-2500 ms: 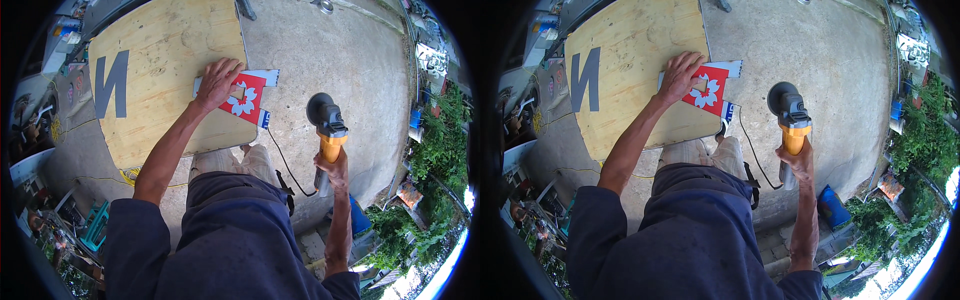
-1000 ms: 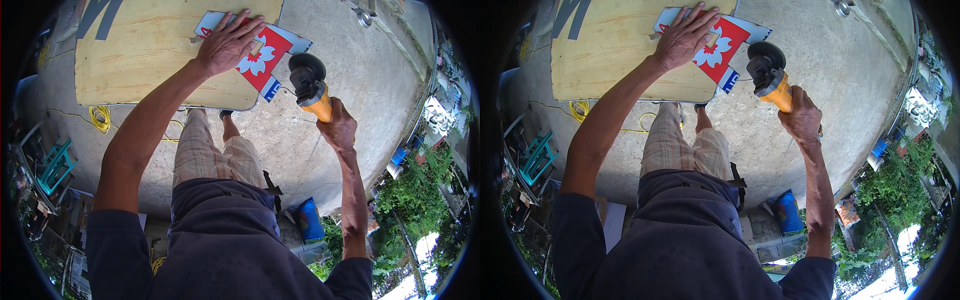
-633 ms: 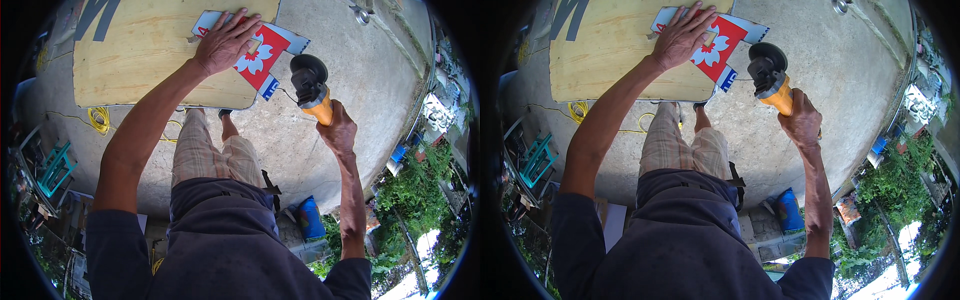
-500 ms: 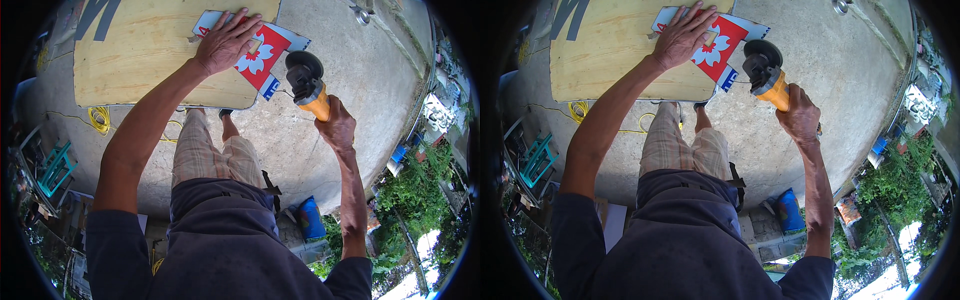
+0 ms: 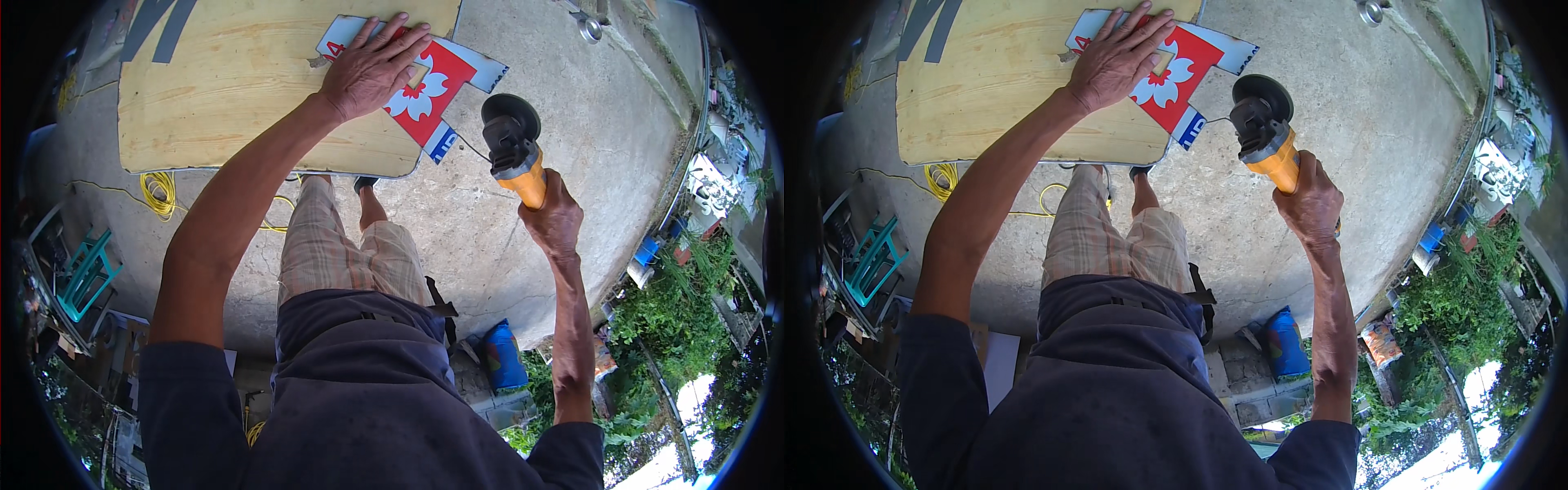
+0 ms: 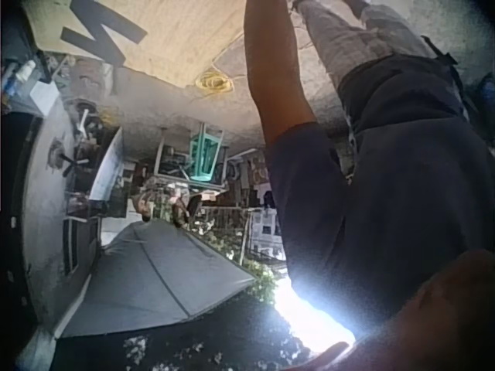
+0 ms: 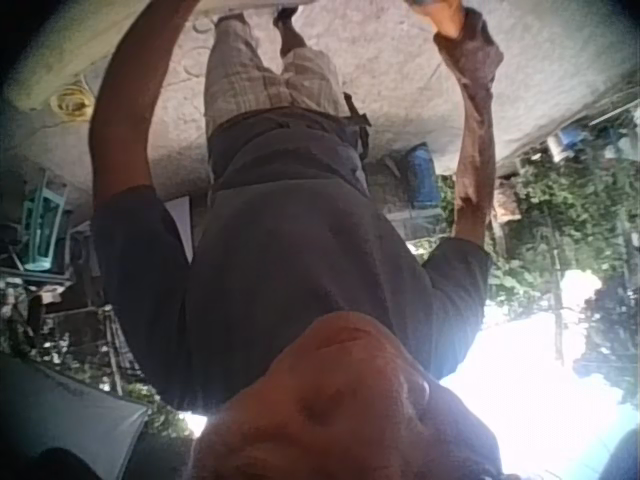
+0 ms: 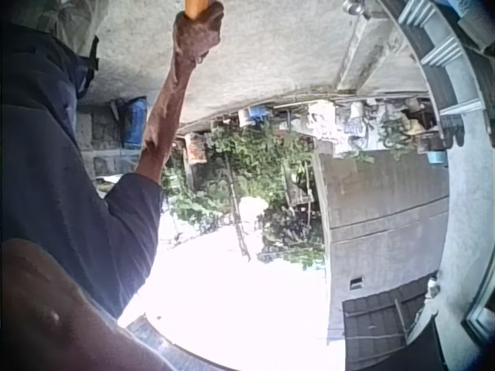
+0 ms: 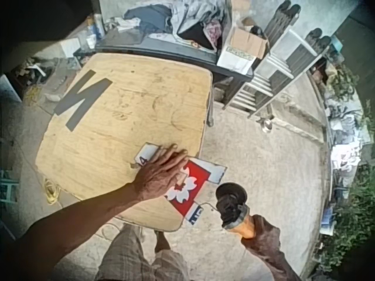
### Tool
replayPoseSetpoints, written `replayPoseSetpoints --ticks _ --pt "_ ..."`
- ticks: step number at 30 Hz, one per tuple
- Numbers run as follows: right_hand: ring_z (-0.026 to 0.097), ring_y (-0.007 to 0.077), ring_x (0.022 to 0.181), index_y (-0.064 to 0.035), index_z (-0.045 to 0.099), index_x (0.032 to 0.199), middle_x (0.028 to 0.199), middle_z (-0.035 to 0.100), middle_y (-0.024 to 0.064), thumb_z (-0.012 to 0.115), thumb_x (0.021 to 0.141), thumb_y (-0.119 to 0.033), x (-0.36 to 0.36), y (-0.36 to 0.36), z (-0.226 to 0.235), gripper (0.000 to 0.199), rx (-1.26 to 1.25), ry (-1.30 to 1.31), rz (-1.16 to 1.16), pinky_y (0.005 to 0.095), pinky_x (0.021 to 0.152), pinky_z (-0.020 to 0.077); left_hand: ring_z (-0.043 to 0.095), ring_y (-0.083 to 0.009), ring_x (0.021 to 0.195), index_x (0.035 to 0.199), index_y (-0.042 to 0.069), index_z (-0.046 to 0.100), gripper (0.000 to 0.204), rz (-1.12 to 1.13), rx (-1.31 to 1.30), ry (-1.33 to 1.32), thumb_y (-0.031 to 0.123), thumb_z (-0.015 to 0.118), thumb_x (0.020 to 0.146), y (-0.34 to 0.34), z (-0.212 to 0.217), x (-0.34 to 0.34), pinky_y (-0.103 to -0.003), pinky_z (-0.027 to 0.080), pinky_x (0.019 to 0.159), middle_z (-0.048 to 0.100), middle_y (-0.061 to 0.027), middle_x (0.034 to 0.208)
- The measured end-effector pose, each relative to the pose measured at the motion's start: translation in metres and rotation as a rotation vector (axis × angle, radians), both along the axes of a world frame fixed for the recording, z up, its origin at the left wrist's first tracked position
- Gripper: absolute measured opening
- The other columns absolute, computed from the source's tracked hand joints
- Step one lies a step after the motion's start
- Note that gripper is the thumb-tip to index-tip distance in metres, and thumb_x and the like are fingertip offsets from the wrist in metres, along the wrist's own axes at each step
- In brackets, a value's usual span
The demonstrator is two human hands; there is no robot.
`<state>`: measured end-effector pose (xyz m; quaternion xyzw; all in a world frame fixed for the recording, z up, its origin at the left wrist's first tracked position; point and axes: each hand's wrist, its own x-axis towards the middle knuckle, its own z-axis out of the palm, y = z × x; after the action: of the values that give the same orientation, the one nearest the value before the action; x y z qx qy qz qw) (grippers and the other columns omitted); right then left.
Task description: Cutting a metal sign letter with an angle grinder.
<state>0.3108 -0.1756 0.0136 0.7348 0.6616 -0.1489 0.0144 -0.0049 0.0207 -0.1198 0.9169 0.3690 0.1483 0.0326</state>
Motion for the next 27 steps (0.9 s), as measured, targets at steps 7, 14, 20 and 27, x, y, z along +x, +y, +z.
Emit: replayPoseSetpoints --ticks 7,14,20,27 --pt "0.074 0.0311 0.076 -0.0097 0.058 0.113 0.093 0.071 0.0097 0.077 0.07 -0.007 -0.011 0.021 0.006 0.048 -0.002 0.009 0.079 0.0423 0.066 0.0613 0.023 -0.0211 0.157 0.157 0.021 0.043 0.052 0.003 0.006 -0.007 0.036 0.047 0.108 0.001 0.001 0.001 -0.046 0.017 0.129 0.033 0.0041 0.167" --pt "0.074 0.0309 0.074 -0.01 0.057 0.112 0.091 0.073 0.0102 0.076 0.07 -0.007 -0.014 0.035 0.004 0.046 -0.037 0.05 0.085 0.0418 0.066 0.0612 0.024 -0.0213 0.157 0.157 0.021 0.043 0.052 -0.001 -0.001 -0.037 0.036 0.047 0.108 0.0 0.0 -0.001 -0.047 0.017 0.128 0.033 0.0045 0.167" --pt "0.073 0.0341 0.074 -0.0093 0.058 0.109 0.086 0.073 0.0133 0.076 0.071 -0.008 -0.004 0.031 0.007 0.043 -0.098 0.094 0.028 0.0433 0.067 0.0601 0.024 -0.0217 0.156 0.156 0.019 0.044 0.052 -0.011 -0.019 -0.051 0.034 0.049 0.107 0.001 0.002 0.0 -0.047 0.017 0.128 0.034 0.0041 0.167" --pt "0.073 0.0306 0.07 -0.009 0.057 0.107 0.081 0.071 0.0112 0.076 0.071 -0.007 0.0 0.026 0.017 0.041 -0.099 0.122 0.057 0.0414 0.066 0.0605 0.024 -0.0222 0.156 0.156 0.019 0.045 0.052 -0.007 -0.018 -0.057 0.035 0.05 0.107 0.0 0.002 -0.001 -0.047 0.017 0.128 0.034 0.0035 0.167"
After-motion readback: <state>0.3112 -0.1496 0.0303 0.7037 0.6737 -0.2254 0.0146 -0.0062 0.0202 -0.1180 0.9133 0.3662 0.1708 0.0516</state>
